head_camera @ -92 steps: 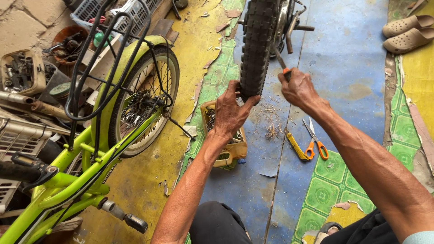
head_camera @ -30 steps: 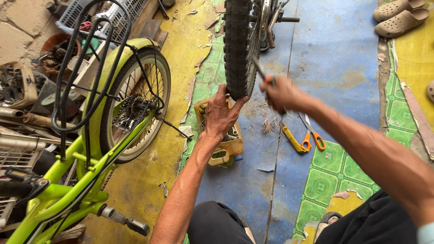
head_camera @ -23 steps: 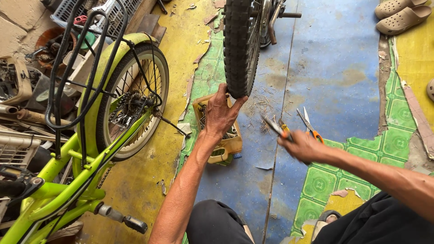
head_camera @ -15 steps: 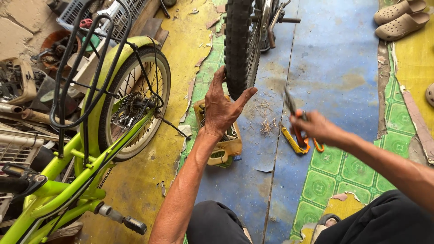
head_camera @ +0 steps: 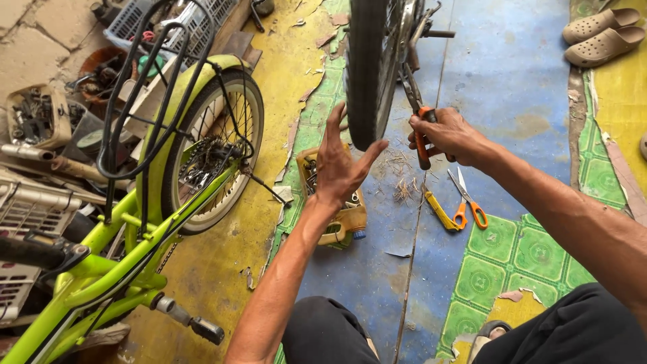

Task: The person uses pliers to pry the tire bead off the rim of a bicycle wheel. They rotate the wheel and continue prying around the circumference to loosen the tire from the rim.

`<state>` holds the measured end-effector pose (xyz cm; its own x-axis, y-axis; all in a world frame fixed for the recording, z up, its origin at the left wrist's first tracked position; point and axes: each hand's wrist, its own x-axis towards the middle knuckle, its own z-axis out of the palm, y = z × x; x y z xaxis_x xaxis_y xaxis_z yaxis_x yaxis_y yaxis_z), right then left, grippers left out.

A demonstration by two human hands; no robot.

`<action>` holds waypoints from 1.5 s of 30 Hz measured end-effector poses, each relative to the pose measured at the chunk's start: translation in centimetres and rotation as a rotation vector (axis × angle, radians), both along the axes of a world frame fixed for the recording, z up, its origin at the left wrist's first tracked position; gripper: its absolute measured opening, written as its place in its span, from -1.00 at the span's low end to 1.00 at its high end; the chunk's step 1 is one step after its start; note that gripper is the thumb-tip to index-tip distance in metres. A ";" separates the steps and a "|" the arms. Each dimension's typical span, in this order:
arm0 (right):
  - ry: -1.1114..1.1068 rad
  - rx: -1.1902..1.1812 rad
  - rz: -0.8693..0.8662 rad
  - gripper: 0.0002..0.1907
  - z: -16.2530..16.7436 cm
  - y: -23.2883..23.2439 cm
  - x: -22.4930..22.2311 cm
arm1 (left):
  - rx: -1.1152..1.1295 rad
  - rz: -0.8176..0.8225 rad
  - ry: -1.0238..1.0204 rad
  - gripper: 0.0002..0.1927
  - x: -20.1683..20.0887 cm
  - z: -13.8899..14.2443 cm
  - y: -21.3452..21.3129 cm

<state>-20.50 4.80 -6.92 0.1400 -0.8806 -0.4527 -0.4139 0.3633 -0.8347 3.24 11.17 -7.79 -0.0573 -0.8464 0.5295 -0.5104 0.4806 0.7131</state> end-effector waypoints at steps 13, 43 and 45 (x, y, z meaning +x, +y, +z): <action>-0.098 -0.025 -0.097 -0.58 -1.2 -2.8 1.6 | 0.036 0.024 0.051 -0.47 0.1 -0.8 -0.8; 0.388 -0.155 0.121 -0.51 -1.8 -2.8 0.0 | 0.035 0.013 0.067 -0.44 0.1 -1.4 -0.8; 0.396 -0.155 0.098 -0.49 -1.1 -3.2 0.7 | 0.033 0.011 0.073 -0.44 0.1 -1.5 -0.9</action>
